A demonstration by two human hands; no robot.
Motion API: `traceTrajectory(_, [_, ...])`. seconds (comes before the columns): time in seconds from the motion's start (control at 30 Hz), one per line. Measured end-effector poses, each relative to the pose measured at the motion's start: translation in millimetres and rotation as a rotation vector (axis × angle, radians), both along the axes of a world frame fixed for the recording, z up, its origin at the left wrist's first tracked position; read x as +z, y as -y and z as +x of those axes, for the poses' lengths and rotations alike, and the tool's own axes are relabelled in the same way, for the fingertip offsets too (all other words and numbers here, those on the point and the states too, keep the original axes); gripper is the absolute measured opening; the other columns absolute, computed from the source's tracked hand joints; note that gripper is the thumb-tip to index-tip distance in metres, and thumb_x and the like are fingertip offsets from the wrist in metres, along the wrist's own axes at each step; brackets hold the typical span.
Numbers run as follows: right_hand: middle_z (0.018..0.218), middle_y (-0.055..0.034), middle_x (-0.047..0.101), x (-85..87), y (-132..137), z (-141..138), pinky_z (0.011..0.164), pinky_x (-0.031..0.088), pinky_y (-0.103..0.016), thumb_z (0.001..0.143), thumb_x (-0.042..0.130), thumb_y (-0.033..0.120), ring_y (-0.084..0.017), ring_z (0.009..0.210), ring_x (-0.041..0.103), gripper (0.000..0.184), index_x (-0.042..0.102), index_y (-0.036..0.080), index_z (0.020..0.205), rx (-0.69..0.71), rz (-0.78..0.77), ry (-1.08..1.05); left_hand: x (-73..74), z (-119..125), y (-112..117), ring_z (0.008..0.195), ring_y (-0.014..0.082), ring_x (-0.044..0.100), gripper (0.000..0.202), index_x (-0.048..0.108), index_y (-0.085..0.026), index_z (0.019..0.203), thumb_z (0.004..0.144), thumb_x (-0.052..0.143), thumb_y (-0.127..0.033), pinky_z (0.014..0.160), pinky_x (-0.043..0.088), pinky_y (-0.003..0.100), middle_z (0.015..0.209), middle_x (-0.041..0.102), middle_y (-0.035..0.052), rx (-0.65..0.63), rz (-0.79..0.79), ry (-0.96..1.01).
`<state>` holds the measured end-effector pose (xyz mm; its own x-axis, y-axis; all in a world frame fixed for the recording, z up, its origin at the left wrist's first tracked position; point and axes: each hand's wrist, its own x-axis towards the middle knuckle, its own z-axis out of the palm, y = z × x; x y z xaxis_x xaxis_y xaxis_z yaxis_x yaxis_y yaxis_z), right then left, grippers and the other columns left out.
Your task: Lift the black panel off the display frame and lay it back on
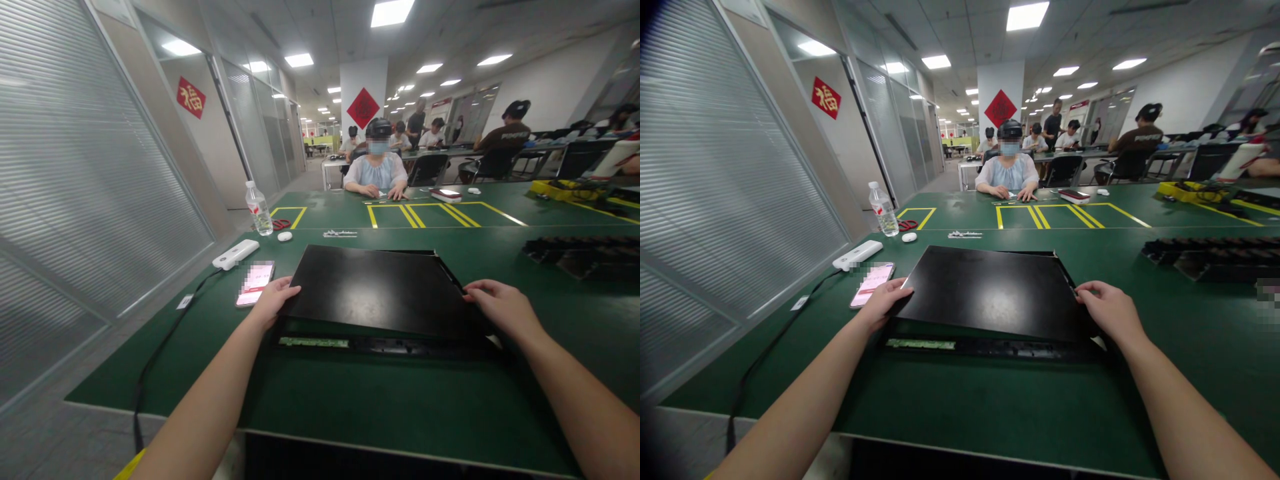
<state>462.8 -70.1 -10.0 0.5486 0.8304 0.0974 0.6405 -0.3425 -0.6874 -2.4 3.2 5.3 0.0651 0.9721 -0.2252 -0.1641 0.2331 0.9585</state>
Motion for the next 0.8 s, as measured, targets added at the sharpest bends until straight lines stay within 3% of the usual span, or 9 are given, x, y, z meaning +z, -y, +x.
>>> traceTrajectory(0.37, [0.077, -0.0060, 0.076, 3.1, 1.0, -4.6, 0.060, 0.042, -0.035, 0.069, 0.058, 0.042, -0.025, 0.071, 0.065, 0.026, 0.076, 0.026, 0.077, -0.006, 0.001, 0.042, -3.2, -1.5, -1.6, 0.074, 0.0211, 0.077, 0.040, 0.067, -0.012, 0.104, 0.066, 0.080, -0.007, 0.064, 0.059, 0.026, 0.089, 0.081, 0.0092, -0.001, -0.001, -0.023])
traceTrajectory(0.8, [0.077, -0.0058, 0.075, -8.3, -1.7, 4.5, 0.059, 0.043, -0.034, 0.071, 0.058, 0.043, -0.024, 0.070, 0.065, 0.026, 0.077, 0.026, 0.078, 0.029, 0.031, 0.100, -12.9, -6.7, -6.6, 0.078, 0.0228, 0.077, 0.041, 0.066, -0.012, 0.106, 0.067, 0.080, -0.011, 0.066, 0.060, 0.028, 0.090, 0.081, 0.0100, -0.056, 0.048, -0.029])
